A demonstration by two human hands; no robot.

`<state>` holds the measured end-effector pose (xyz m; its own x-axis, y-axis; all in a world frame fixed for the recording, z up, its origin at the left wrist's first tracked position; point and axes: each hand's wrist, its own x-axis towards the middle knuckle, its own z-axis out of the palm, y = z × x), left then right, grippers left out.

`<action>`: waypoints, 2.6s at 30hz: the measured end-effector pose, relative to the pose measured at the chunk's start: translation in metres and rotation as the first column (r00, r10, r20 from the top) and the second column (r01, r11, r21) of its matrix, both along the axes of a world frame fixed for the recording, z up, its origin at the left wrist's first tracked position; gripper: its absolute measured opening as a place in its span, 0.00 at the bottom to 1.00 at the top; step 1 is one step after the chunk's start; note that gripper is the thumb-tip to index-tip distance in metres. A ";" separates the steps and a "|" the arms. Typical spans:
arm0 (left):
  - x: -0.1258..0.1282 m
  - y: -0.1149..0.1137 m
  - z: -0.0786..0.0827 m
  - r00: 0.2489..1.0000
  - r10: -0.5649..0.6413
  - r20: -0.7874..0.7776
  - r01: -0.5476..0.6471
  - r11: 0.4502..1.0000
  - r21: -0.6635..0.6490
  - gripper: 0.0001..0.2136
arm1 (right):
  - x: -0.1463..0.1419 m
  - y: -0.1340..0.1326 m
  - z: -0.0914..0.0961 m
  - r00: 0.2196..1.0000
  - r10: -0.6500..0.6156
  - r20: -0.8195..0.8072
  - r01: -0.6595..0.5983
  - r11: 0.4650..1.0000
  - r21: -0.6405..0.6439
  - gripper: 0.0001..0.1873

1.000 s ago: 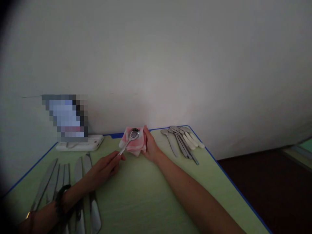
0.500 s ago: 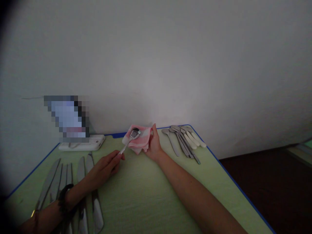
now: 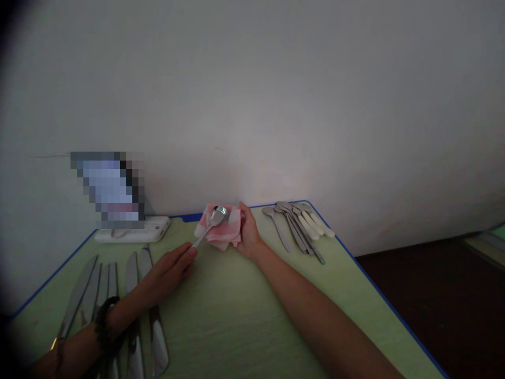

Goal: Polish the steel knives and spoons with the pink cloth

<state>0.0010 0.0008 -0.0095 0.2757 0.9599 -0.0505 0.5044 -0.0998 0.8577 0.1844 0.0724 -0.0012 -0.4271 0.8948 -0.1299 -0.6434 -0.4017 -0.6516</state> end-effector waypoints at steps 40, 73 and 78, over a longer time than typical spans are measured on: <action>-0.001 -0.002 0.012 0.979 -0.097 -0.177 0.115 0.989 0.096 0.13 | -0.008 0.001 -0.005 0.997 -0.075 -0.022 0.074 0.996 -0.056 0.13; 0.000 -0.004 0.010 0.990 -0.055 -0.128 0.062 0.997 0.051 0.17 | -0.009 -0.002 0.001 0.998 -0.061 -0.021 0.060 0.998 -0.033 0.16; 0.000 -0.004 0.009 0.996 -0.042 -0.083 0.044 0.998 0.033 0.17 | -0.009 -0.001 -0.002 0.999 -0.050 -0.011 0.049 0.998 -0.050 0.19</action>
